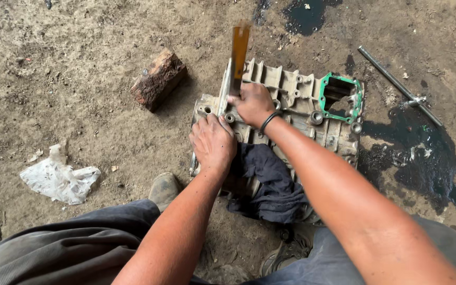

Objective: The person uses a scraper to remove residue from the surface of an engine block. They repeatedly scrape different areas and wipe the surface with a cloth, focusing on cleaning the metal component.

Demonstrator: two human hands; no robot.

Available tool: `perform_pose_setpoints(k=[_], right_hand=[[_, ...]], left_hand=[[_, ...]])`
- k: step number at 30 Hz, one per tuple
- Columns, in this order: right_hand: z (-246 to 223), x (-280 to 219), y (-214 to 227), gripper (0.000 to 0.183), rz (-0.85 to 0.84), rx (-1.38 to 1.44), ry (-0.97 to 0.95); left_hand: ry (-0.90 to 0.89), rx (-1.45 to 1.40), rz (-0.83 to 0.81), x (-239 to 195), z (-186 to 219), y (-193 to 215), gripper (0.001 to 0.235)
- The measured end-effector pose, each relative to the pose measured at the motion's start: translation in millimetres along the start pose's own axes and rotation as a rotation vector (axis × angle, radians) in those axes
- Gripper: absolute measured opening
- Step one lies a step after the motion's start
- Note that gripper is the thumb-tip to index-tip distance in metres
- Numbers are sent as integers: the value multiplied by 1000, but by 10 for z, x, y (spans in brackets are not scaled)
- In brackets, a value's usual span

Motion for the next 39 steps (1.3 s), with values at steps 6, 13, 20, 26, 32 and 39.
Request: perform_pose_setpoints(k=[6, 13, 20, 26, 32, 39], right_hand=[[19, -12, -53, 21, -115, -66, 96], [16, -89, -59, 34, 26, -82, -51], [57, -28, -58, 33, -11, -105, -21], [10, -94, -46, 26, -49, -63, 55], [28, -36, -95, 27, -70, -117, -21], [-46, -76, 26, 27, 50, -29, -31]], left_hand=[[15, -5, -33, -1, -21, -35, 40], [33, 3, -40, 10, -26, -43, 38], [43, 0, -39, 5, -3, -33, 38], [50, 15, -39, 17, -14, -64, 39], [42, 7, -52, 22, 22, -36, 39], [27, 41, -44, 4, 20, -66, 39]])
Point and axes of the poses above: each hand's wrist, its own x-axis towards the middle knuckle, its own y-axis out of the back of the hand, z = x × y, the point moved 8 cm from there along x, towards the middle knuckle, and after that the axes turned 4 degrees about -z, right-handed, at the moved point
